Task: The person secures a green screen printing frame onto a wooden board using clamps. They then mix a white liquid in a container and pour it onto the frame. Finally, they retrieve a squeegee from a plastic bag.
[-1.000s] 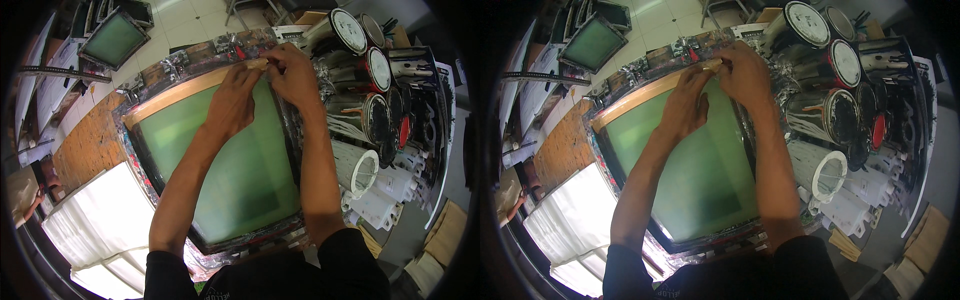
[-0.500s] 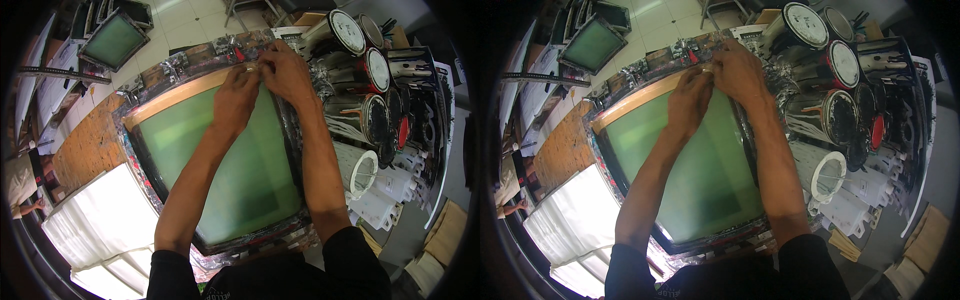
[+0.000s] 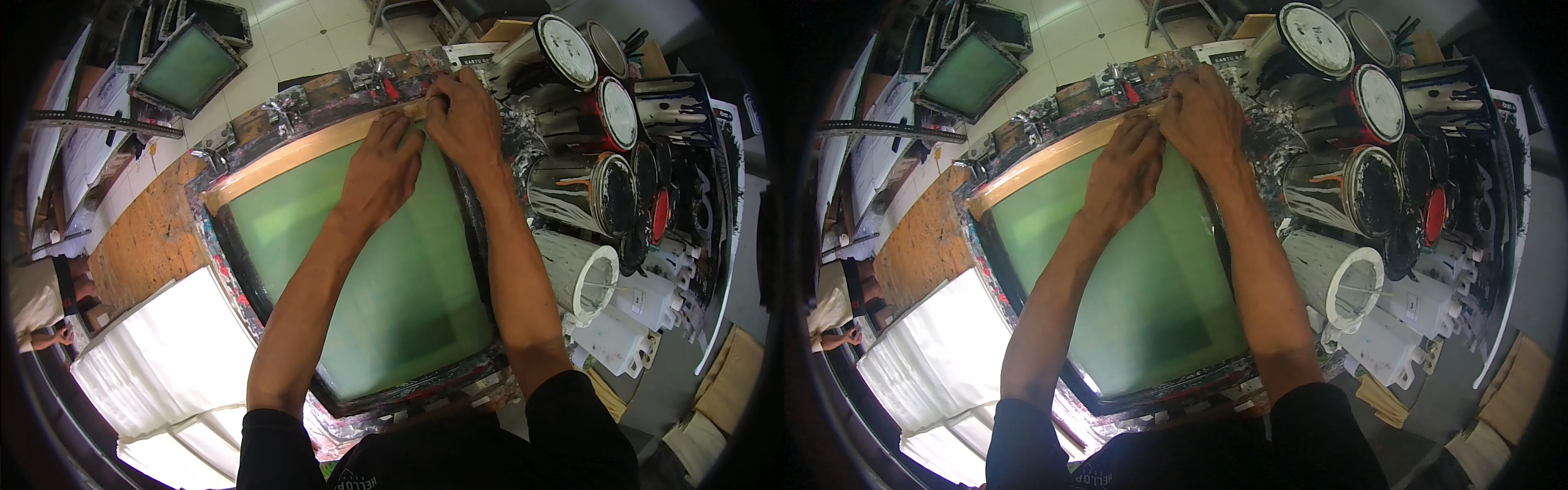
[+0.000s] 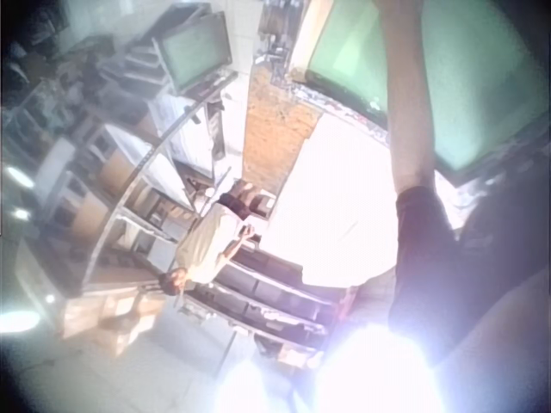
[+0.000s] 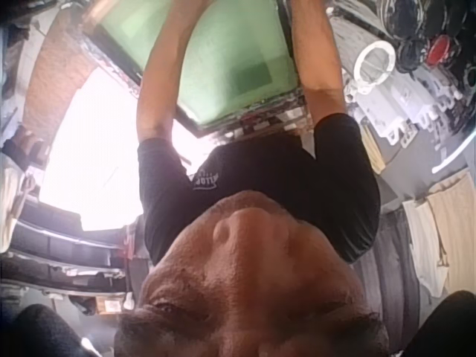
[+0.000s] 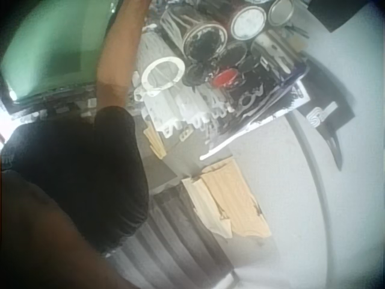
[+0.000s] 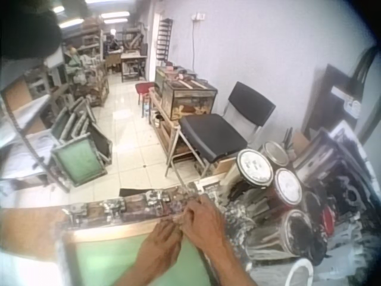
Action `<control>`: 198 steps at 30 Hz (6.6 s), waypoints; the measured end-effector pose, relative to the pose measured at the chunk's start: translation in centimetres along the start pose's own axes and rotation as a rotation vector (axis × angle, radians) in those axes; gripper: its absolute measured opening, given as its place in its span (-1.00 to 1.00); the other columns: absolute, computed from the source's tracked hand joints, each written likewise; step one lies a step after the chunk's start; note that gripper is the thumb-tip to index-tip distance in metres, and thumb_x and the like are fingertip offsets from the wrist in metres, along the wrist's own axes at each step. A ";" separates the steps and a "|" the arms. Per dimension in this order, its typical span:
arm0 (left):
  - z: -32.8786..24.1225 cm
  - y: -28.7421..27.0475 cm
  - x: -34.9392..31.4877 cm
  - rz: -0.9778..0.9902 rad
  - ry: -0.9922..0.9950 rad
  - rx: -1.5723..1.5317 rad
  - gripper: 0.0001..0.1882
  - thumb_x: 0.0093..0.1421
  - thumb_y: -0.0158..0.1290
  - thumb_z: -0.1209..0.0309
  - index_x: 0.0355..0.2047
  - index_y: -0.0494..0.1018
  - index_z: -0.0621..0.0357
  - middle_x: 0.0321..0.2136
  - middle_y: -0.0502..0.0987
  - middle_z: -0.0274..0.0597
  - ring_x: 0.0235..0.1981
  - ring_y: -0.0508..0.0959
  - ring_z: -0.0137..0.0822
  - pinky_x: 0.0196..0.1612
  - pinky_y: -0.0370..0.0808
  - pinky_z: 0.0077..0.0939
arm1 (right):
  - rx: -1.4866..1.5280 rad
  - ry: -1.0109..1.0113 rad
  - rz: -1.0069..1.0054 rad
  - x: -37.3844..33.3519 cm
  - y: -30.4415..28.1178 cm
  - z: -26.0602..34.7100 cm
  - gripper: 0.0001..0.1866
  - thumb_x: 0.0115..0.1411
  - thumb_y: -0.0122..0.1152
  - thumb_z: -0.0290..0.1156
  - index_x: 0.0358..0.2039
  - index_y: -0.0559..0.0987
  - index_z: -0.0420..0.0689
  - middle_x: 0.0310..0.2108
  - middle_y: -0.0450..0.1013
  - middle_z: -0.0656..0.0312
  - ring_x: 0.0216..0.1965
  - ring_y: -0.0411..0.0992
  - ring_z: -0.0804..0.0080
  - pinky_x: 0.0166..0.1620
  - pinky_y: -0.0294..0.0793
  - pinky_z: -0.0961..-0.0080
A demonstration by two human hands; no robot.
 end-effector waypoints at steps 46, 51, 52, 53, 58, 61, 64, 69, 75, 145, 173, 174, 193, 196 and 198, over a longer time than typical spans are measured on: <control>0.6 -0.7 -0.7 -0.040 -0.164 -0.105 -0.48 0.18 0.11 0.61 0.18 0.36 0.25 0.13 0.51 0.08 0.22 0.48 0.08 0.36 0.42 -0.08 | -0.108 -0.133 -0.132 -5.4 -1.4 1.0 -0.62 0.00 0.44 -0.49 -0.11 0.64 -0.14 0.06 0.39 -0.03 0.06 0.39 -0.01 0.13 0.36 0.03; 0.3 -0.8 -1.1 -0.050 -0.066 0.199 -0.51 0.12 0.12 0.64 0.11 0.46 0.33 0.13 0.51 0.07 0.20 0.47 0.12 0.27 0.46 -0.08 | 0.008 -0.130 -0.249 -5.5 -1.3 0.4 -0.80 0.08 0.39 -0.51 -0.25 0.63 -0.17 -0.01 0.43 0.02 -0.03 0.44 0.00 0.05 0.42 0.09; 0.1 -0.8 -1.0 -0.055 -0.064 0.193 -0.51 0.10 0.12 0.64 0.10 0.48 0.35 0.14 0.50 0.07 0.20 0.46 0.13 0.27 0.46 -0.09 | 0.026 -0.113 -0.268 -5.5 -1.3 0.1 -0.82 0.09 0.38 -0.51 -0.26 0.63 -0.16 -0.03 0.44 0.03 -0.05 0.45 0.00 0.03 0.43 0.10; -0.1 -0.9 -0.9 -0.060 -0.062 0.187 -0.50 0.09 0.12 0.65 0.10 0.49 0.36 0.14 0.50 0.07 0.21 0.45 0.14 0.28 0.45 -0.09 | 0.000 -0.129 -0.279 -5.5 -1.2 0.1 -0.85 0.12 0.38 -0.51 -0.26 0.64 -0.16 -0.04 0.45 0.04 -0.07 0.46 0.03 0.00 0.46 0.14; -0.3 -0.8 -0.6 0.029 -0.061 0.191 -0.40 0.08 0.07 0.63 0.21 0.43 0.38 0.20 0.46 0.10 0.28 0.40 0.13 0.34 0.37 -0.07 | -0.128 -0.212 -0.274 -5.4 -1.4 1.3 -0.89 0.23 0.36 -0.50 -0.22 0.65 -0.14 -0.20 0.51 0.09 -0.19 0.52 0.07 -0.10 0.50 0.18; -0.3 -0.8 -0.6 0.077 -0.029 0.204 -0.37 0.10 0.06 0.60 0.26 0.39 0.38 0.24 0.43 0.10 0.31 0.37 0.12 0.38 0.32 -0.05 | -0.175 -0.166 -0.235 -6.1 -1.1 1.9 -0.91 0.28 0.33 -0.48 -0.21 0.64 -0.13 -0.32 0.51 0.12 -0.27 0.54 0.07 -0.17 0.52 0.18; 0.0 -0.7 -0.7 0.120 0.003 0.203 -0.35 0.12 0.06 0.57 0.29 0.36 0.38 0.27 0.41 0.10 0.32 0.34 0.12 0.41 0.28 -0.03 | -0.154 -0.192 -0.335 -6.4 -0.8 2.6 -0.91 0.30 0.32 -0.46 -0.19 0.65 -0.14 -0.36 0.51 0.12 -0.33 0.54 0.06 -0.25 0.53 0.21; 0.5 -0.1 -0.9 0.173 0.033 0.188 -0.32 0.14 0.07 0.56 0.32 0.31 0.40 0.32 0.36 0.12 0.37 0.31 0.12 0.45 0.24 -0.02 | -0.041 -0.046 -0.306 -7.0 -0.5 2.3 -0.82 0.30 0.27 -0.54 -0.09 0.66 -0.19 -0.33 0.55 0.10 -0.35 0.57 0.13 -0.32 0.54 0.29; 0.4 -0.1 -0.8 0.227 0.081 0.189 -0.25 0.12 0.08 0.55 0.37 0.26 0.42 0.38 0.30 0.16 0.43 0.25 0.13 0.52 0.16 -0.02 | -0.011 -0.029 -0.329 -7.1 -0.7 1.5 -0.78 0.27 0.24 -0.60 -0.07 0.66 -0.23 -0.29 0.60 0.09 -0.36 0.61 0.23 -0.36 0.56 0.39; 5.0 -15.7 -15.7 -0.466 -0.687 0.477 -0.26 0.14 0.31 0.42 0.30 0.28 0.36 0.27 0.29 0.22 0.27 0.31 0.23 0.28 0.31 0.09 | -0.251 -0.615 -0.139 -3.5 1.5 10.9 -0.13 0.06 0.53 0.00 0.37 0.47 0.01 0.27 0.40 0.03 0.19 0.42 -0.05 0.23 0.35 0.01; 9.9 -19.1 -14.3 -0.538 -0.914 0.278 -0.41 0.21 0.29 0.34 0.12 0.29 0.35 -0.02 0.46 0.21 0.04 0.44 0.22 0.12 0.40 0.08 | 0.154 -1.123 0.092 -2.0 12.8 22.5 -0.72 0.16 0.45 -0.42 -0.11 0.61 -0.09 -0.24 0.53 0.21 -0.23 0.59 0.20 -0.29 0.67 0.25; 9.9 -19.0 -14.4 -0.548 -0.908 0.248 -0.42 0.22 0.28 0.35 0.13 0.29 0.35 -0.02 0.46 0.21 0.05 0.44 0.22 0.11 0.40 0.08 | 0.157 -1.163 0.100 -2.2 12.7 22.5 -0.70 0.14 0.44 -0.43 -0.10 0.61 -0.09 -0.21 0.53 0.22 -0.22 0.60 0.20 -0.27 0.68 0.25; 8.1 -19.6 -14.7 -0.642 -0.551 0.341 -0.87 0.22 0.22 0.52 -0.21 0.62 0.17 -0.05 0.54 0.05 -0.02 0.52 0.08 -0.01 0.51 -0.05 | 0.346 -0.929 -0.054 -2.5 14.0 22.7 -0.85 0.01 0.45 -0.50 -0.38 0.64 -0.04 -0.36 0.50 0.33 -0.34 0.54 0.29 -0.33 0.55 0.28; 8.1 -19.7 -15.1 -0.648 -0.575 0.271 -0.88 0.18 0.25 0.54 -0.25 0.63 0.20 -0.06 0.56 0.05 -0.05 0.58 0.07 -0.01 0.54 -0.09 | 0.359 -0.915 -0.101 -2.6 14.3 22.6 -0.85 0.01 0.43 -0.52 -0.39 0.63 -0.05 -0.37 0.50 0.32 -0.34 0.54 0.27 -0.32 0.54 0.26; 8.0 -19.9 -15.2 -0.655 -0.612 0.249 -0.88 0.15 0.30 0.53 -0.28 0.67 0.21 -0.08 0.59 0.04 -0.08 0.64 0.03 -0.01 0.59 -0.15 | 0.358 -0.923 -0.125 -2.7 14.3 22.6 -0.85 0.01 0.42 -0.52 -0.40 0.61 -0.06 -0.38 0.49 0.30 -0.35 0.53 0.26 -0.32 0.54 0.25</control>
Point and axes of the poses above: each hand's wrist, its own x-axis towards the middle knuckle, its own y-axis out of the palm, z = x × y, the point moved 6 cm from there along x, towards the middle knuckle
